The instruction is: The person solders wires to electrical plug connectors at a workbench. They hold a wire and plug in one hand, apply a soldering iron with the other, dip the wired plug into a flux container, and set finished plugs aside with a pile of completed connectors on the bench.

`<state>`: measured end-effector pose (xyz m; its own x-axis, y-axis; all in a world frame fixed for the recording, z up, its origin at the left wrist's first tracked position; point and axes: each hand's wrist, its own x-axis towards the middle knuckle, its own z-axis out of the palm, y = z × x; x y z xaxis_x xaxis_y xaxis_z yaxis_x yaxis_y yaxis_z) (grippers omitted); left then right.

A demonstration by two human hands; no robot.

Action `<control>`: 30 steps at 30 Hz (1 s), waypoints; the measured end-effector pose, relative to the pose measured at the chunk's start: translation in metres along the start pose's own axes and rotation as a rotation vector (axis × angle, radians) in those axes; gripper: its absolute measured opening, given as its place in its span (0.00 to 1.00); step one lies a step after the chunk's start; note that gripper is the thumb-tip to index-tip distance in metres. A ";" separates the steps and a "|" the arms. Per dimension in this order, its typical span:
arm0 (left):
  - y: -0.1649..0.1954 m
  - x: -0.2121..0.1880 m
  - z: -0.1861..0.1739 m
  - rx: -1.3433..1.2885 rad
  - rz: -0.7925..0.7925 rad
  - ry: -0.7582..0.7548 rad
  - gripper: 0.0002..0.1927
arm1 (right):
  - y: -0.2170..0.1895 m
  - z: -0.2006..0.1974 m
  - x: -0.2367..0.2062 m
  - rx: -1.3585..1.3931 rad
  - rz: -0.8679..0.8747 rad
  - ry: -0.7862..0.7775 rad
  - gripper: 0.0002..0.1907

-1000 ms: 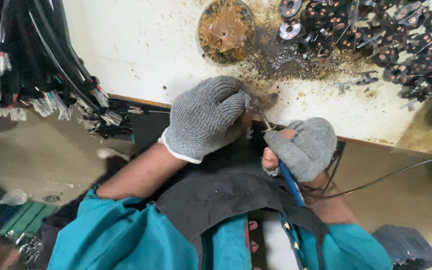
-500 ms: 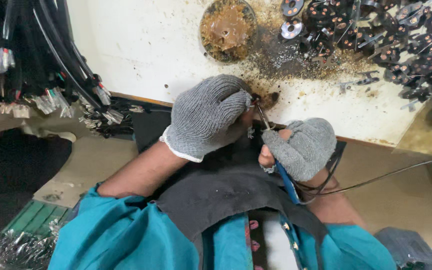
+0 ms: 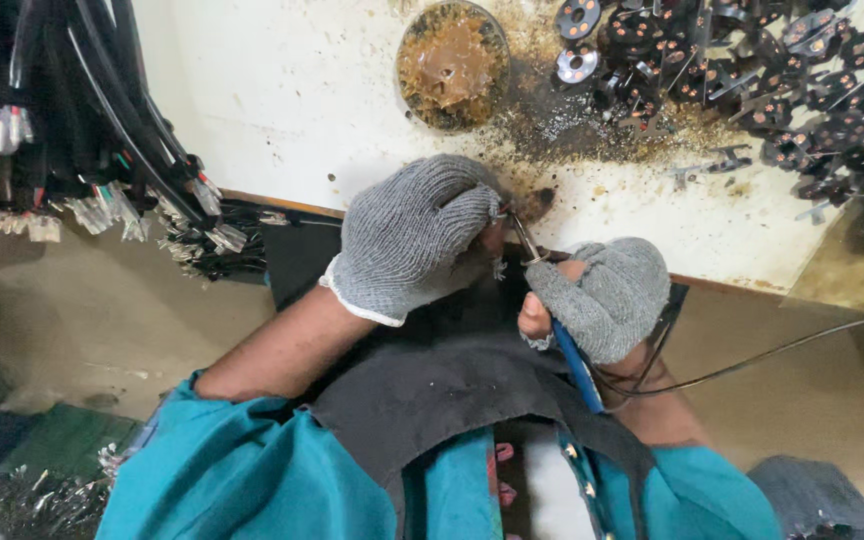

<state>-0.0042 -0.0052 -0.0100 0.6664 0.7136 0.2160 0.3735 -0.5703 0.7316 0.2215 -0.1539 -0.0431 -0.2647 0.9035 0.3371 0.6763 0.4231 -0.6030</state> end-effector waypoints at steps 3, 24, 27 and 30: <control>0.001 0.001 -0.001 0.011 -0.003 -0.008 0.13 | 0.001 -0.004 0.009 -0.001 0.008 -0.016 0.12; 0.002 0.005 -0.002 0.033 -0.014 -0.023 0.12 | 0.015 -0.098 0.062 -0.397 0.376 0.066 0.16; 0.003 0.005 -0.002 0.030 -0.008 -0.013 0.13 | 0.007 -0.093 0.077 -0.493 0.408 0.109 0.15; 0.004 0.004 -0.003 0.030 -0.035 -0.026 0.11 | -0.014 -0.064 0.073 -0.096 0.590 0.259 0.12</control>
<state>-0.0015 -0.0034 -0.0043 0.6689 0.7228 0.1736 0.4160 -0.5575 0.7184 0.2368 -0.0983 0.0357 0.3361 0.9314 0.1394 0.7188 -0.1581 -0.6770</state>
